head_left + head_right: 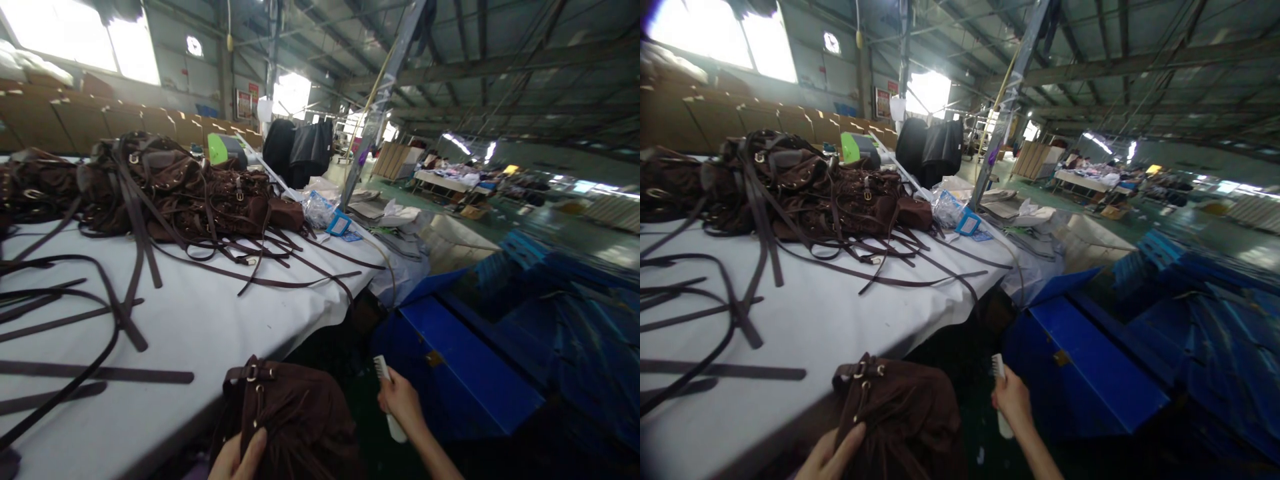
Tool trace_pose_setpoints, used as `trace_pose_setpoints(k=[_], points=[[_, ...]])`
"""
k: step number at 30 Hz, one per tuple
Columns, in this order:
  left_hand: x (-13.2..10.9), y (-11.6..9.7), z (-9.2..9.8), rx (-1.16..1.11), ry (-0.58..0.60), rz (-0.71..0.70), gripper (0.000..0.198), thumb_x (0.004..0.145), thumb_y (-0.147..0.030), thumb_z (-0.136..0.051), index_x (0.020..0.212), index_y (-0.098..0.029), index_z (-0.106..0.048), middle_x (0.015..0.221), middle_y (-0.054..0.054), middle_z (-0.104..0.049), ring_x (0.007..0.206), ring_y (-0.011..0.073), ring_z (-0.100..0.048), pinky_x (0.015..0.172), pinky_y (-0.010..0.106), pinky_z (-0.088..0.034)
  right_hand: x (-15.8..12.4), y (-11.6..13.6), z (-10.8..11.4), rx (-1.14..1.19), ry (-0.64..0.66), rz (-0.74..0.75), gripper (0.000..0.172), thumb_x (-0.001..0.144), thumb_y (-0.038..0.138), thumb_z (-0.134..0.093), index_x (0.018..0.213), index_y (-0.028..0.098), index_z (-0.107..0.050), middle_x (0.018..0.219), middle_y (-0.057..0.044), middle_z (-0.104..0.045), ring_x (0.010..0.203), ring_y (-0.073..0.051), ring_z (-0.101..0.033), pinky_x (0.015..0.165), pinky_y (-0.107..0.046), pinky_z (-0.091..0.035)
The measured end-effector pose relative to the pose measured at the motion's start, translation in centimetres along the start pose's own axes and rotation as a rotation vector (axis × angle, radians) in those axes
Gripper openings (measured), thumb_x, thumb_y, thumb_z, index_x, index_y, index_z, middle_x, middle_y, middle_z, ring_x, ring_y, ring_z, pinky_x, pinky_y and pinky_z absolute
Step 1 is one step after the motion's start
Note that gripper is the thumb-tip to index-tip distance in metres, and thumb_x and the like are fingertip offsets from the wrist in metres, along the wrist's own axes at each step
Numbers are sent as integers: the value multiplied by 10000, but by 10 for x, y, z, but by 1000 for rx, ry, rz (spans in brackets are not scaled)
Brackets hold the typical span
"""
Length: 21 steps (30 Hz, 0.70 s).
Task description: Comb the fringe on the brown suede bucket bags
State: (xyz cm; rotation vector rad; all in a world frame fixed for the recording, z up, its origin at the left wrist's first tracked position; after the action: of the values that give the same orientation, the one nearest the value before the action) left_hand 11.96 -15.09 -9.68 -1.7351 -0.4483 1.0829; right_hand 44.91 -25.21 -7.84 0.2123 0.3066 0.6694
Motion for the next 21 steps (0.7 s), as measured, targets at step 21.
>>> trace_pose_setpoints(k=[21], points=[[-14, -44, -35, -177, 362, 41, 493, 695, -560, -687, 920, -122, -718, 899, 96, -722, 835, 251, -646, 778, 317, -508, 14, 54, -24, -291, -52, 244, 409, 904, 128, -381, 1265, 223, -549, 798, -64, -714, 720, -200, -683, 594, -244, -451]])
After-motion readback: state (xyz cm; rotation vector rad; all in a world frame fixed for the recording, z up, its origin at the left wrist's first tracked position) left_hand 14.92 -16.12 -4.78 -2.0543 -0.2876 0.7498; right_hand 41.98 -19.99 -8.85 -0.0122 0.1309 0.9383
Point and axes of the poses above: each hand's wrist, its own x-axis towards the middle knuckle, its own z-axis out of the back of the hand, y = z × x, the point moved 8 cm from there along x, towards the middle knuckle
